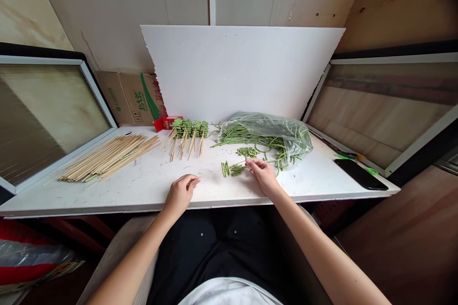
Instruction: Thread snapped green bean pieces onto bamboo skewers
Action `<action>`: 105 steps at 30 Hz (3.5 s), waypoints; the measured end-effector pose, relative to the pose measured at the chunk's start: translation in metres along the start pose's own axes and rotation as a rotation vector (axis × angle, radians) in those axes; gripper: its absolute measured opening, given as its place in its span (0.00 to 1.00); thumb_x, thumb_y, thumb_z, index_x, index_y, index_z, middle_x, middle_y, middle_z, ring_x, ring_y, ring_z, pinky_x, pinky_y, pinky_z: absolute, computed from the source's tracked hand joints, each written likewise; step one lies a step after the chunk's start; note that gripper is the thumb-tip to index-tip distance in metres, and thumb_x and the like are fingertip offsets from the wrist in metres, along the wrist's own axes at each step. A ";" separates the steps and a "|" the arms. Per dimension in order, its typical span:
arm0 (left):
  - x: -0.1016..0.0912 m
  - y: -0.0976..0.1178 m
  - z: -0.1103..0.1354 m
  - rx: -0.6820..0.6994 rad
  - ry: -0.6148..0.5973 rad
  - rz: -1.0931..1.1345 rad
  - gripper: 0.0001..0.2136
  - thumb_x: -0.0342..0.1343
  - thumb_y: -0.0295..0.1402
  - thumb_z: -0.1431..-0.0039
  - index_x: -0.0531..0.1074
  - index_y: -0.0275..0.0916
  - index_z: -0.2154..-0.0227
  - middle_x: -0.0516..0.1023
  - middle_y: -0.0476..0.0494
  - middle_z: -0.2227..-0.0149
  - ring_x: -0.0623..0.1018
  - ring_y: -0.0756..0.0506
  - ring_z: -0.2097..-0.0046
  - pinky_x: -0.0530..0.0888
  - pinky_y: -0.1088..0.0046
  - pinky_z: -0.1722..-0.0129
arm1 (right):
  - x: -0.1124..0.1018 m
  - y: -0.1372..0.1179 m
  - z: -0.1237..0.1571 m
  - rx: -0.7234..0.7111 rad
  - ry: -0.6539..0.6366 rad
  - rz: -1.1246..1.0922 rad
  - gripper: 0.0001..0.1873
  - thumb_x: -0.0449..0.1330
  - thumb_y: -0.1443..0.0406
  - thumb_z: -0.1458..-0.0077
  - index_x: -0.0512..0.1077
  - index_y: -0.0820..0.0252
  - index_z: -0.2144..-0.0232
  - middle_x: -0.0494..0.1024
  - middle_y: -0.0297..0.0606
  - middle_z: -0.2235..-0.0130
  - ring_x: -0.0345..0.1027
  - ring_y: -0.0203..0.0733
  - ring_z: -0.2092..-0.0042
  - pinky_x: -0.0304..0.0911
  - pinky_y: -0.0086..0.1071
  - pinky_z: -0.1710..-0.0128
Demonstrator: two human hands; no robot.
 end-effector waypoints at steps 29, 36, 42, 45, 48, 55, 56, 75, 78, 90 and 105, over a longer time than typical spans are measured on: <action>-0.003 0.008 0.006 0.067 0.114 0.053 0.08 0.54 0.27 0.36 0.75 0.40 0.71 0.81 0.47 0.71 0.77 0.48 0.71 0.70 0.73 0.69 | 0.055 0.002 0.022 -0.020 -0.153 0.120 0.20 0.72 0.48 0.53 0.81 0.59 0.70 0.84 0.42 0.62 0.76 0.45 0.62 0.68 0.36 0.60; -0.005 0.001 0.002 -0.010 0.134 0.068 0.08 0.54 0.27 0.38 0.75 0.40 0.71 0.79 0.48 0.73 0.76 0.48 0.72 0.70 0.74 0.69 | 0.044 -0.009 0.014 -0.006 -0.193 0.170 0.21 0.70 0.47 0.49 0.82 0.58 0.65 0.84 0.44 0.57 0.77 0.49 0.55 0.69 0.38 0.54; -0.008 -0.010 0.001 -0.075 0.193 0.068 0.07 0.54 0.28 0.39 0.75 0.41 0.71 0.80 0.47 0.73 0.78 0.46 0.70 0.71 0.73 0.68 | 0.021 -0.032 0.001 -0.311 -0.201 0.650 0.17 0.62 0.51 0.38 0.81 0.55 0.60 0.83 0.43 0.56 0.73 0.51 0.56 0.68 0.43 0.53; -0.007 -0.008 0.002 -0.064 0.184 0.064 0.07 0.54 0.28 0.38 0.75 0.41 0.70 0.80 0.47 0.73 0.78 0.46 0.70 0.70 0.73 0.68 | 0.033 -0.033 0.010 -0.504 -0.320 0.896 0.11 0.61 0.59 0.35 0.79 0.54 0.55 0.82 0.43 0.59 0.70 0.53 0.53 0.65 0.45 0.51; -0.007 -0.004 0.002 -0.055 0.174 0.053 0.07 0.53 0.28 0.38 0.75 0.40 0.71 0.79 0.48 0.73 0.77 0.47 0.71 0.69 0.74 0.69 | 0.045 -0.028 0.017 -0.564 -0.373 1.020 0.17 0.58 0.65 0.34 0.73 0.55 0.44 0.81 0.43 0.60 0.67 0.54 0.53 0.65 0.45 0.51; -0.005 -0.003 0.002 -0.037 0.172 0.030 0.08 0.54 0.32 0.36 0.75 0.40 0.70 0.77 0.49 0.75 0.76 0.48 0.73 0.69 0.74 0.70 | 0.054 -0.026 0.023 -0.588 -0.399 1.247 0.10 0.55 0.67 0.33 0.77 0.56 0.60 0.77 0.46 0.59 0.64 0.53 0.53 0.62 0.41 0.53; -0.005 -0.004 0.002 -0.029 0.173 0.027 0.08 0.54 0.32 0.36 0.75 0.40 0.71 0.77 0.49 0.75 0.76 0.48 0.73 0.70 0.74 0.70 | 0.054 -0.026 0.024 -0.587 -0.401 1.267 0.10 0.55 0.67 0.33 0.77 0.56 0.60 0.76 0.47 0.58 0.64 0.53 0.53 0.62 0.41 0.54; -0.002 -0.005 0.003 -0.039 0.155 0.031 0.08 0.54 0.31 0.36 0.75 0.41 0.70 0.77 0.49 0.74 0.75 0.48 0.73 0.70 0.74 0.69 | 0.001 0.010 -0.010 -0.022 -0.005 0.025 0.24 0.73 0.48 0.55 0.80 0.57 0.62 0.84 0.42 0.59 0.76 0.48 0.57 0.69 0.39 0.55; -0.001 -0.004 0.003 -0.037 0.152 0.025 0.08 0.54 0.30 0.36 0.75 0.41 0.70 0.77 0.49 0.74 0.75 0.48 0.72 0.70 0.73 0.68 | 0.001 0.013 -0.009 0.002 0.003 -0.035 0.24 0.73 0.48 0.57 0.80 0.56 0.63 0.83 0.40 0.60 0.74 0.43 0.62 0.68 0.34 0.62; -0.003 -0.004 0.002 -0.046 0.139 0.025 0.07 0.56 0.27 0.37 0.76 0.40 0.70 0.80 0.48 0.72 0.77 0.47 0.70 0.70 0.73 0.68 | -0.006 0.005 -0.014 0.007 0.055 -0.025 0.27 0.74 0.45 0.58 0.79 0.57 0.63 0.80 0.38 0.64 0.66 0.38 0.68 0.61 0.30 0.71; -0.003 -0.005 0.003 -0.044 0.142 0.026 0.07 0.55 0.28 0.38 0.76 0.42 0.70 0.79 0.48 0.73 0.78 0.46 0.71 0.71 0.73 0.69 | -0.034 -0.073 -0.019 -0.059 0.031 -0.075 0.23 0.75 0.48 0.56 0.80 0.55 0.63 0.79 0.38 0.63 0.68 0.38 0.66 0.62 0.31 0.71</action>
Point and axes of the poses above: each hand's wrist, its own z-axis away from the middle knuckle, its own x-axis out of the palm, y = z × x, the point moved 8 cm from there along -z, towards the middle knuckle
